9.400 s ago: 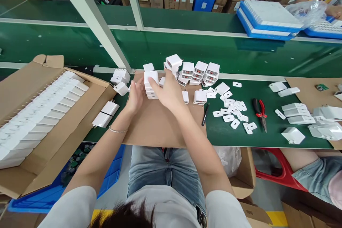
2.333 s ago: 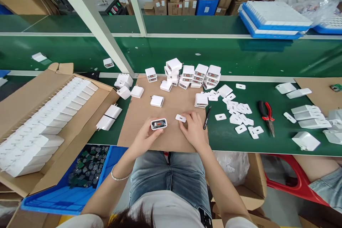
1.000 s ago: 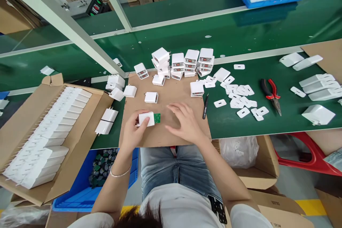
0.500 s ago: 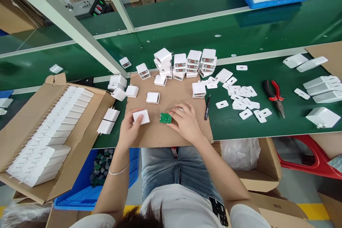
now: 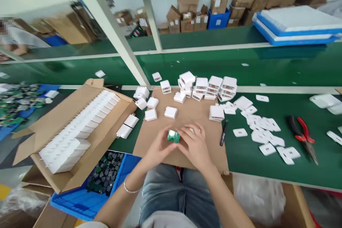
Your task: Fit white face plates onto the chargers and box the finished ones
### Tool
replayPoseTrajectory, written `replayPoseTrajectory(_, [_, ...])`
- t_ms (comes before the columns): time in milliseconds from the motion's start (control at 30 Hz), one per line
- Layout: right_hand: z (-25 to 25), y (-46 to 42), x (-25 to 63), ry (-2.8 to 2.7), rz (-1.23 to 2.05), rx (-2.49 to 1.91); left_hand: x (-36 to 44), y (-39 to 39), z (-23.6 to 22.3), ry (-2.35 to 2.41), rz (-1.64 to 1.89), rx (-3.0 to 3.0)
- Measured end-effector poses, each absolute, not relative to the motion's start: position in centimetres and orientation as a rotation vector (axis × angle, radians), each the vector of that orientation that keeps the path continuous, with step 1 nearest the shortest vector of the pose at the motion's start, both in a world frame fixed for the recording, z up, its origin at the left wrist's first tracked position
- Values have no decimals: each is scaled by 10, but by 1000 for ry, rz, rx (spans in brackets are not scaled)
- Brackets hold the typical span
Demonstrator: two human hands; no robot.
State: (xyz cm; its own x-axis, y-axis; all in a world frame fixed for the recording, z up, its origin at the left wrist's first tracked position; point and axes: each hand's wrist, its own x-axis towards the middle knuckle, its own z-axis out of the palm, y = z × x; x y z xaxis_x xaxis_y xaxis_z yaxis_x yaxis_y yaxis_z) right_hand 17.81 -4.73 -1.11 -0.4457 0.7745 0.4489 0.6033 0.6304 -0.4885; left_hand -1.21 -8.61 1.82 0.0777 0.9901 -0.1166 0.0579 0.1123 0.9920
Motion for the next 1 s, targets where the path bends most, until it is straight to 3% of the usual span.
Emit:
replayPoseTrajectory(200, [-35, -57, 171, -2292, 486, -950, -11, -105, 4, 824, 1175, 283])
replayPoseTrajectory(300, [-56, -58, 178, -2199, 511, -1014, -46, -114, 32, 829, 1253, 46])
replayPoseTrajectory(367, [-69, -58, 184, -2087, 538, -1102, -82, -112, 76, 845, 1320, 14])
replayPoseTrajectory(467, [-79, -58, 188, -2004, 610, -1175, -152, -80, 181, 960, 1659, 220])
replayPoseTrajectory(600, [-79, -58, 186, -1978, 665, -1214, -244, 19, 346, 1099, 2125, 745])
replayPoseTrajectory(700, [-78, -58, 186, -1922, 663, -1275, -287, 92, 417, 1415, 2112, 672])
replayPoseTrajectory(767, [-76, -58, 185, -1889, 651, -1286, -293, 121, 420, 1650, 2007, 642])
replayPoseTrajectory(833, [-74, -57, 184, -1875, 633, -1259, -281, 132, 389, 1732, 2007, 745])
replayPoseTrajectory(1000, [-66, -55, 181, -1844, 617, -1176, -207, 90, 241, 1770, 1880, 1036])
